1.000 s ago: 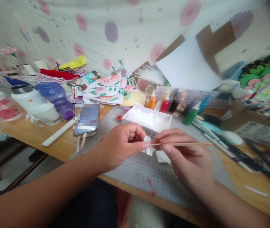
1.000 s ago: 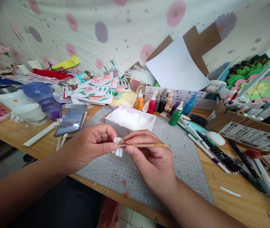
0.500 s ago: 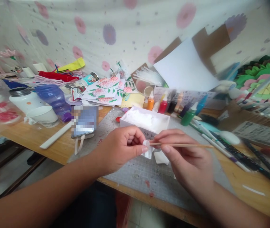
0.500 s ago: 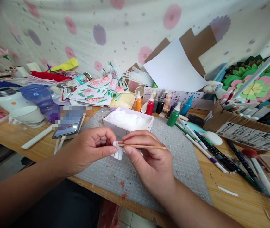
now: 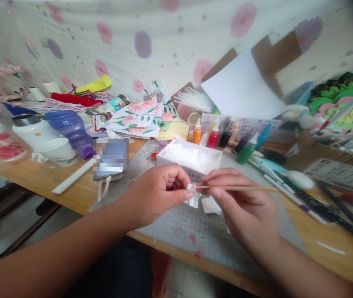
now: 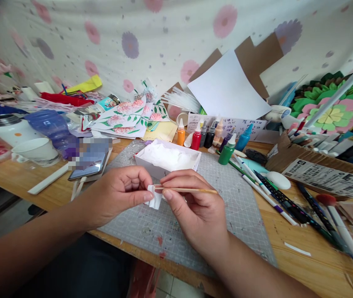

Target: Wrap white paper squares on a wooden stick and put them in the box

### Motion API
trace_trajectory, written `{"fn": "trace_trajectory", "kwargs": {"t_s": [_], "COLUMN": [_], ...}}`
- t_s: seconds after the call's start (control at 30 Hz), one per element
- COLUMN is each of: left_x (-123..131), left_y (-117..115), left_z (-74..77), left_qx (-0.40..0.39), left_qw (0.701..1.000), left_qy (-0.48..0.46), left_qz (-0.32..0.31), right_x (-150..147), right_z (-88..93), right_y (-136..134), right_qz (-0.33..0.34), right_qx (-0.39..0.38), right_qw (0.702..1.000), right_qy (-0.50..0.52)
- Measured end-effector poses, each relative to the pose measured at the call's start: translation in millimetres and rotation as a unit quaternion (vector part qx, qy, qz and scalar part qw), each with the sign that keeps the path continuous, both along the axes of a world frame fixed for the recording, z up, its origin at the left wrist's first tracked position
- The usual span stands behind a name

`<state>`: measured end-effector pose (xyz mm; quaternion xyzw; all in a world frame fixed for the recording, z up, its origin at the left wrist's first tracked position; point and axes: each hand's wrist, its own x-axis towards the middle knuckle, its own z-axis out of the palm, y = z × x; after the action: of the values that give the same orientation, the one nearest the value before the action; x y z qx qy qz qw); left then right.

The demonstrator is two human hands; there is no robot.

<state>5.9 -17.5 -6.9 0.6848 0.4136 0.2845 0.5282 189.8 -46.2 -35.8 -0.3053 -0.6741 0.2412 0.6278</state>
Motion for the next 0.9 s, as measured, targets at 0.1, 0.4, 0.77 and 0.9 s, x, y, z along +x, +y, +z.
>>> {"fn": "trace_trajectory", "kwargs": {"t_s": [0.1,0.4,0.77,0.9], "left_x": [1,0,1,-1], "left_y": [0,-2,-2,-3], "left_z": [-0.1,5.0,11.1,10.9], "left_qx": [0.007,-0.001,0.0,0.001], "left_qw": [1.0,1.0,0.998,0.998], "left_qy": [0.001,0.008,0.05,0.051], "left_qz": [0.005,0.002,0.035,0.025], "right_x": [0,1,3,3], "right_z": [0.2,1.8,2.9,2.4], "right_y": [0,-1,-5,-4], "right_qz": [-0.004,-0.028,-0.028,-0.019], "right_qx": [0.003,0.048,0.1,0.083], "right_qw": [1.0,0.997,0.984,0.99], "right_qy": [0.0,-0.061,-0.141,-0.113]}}
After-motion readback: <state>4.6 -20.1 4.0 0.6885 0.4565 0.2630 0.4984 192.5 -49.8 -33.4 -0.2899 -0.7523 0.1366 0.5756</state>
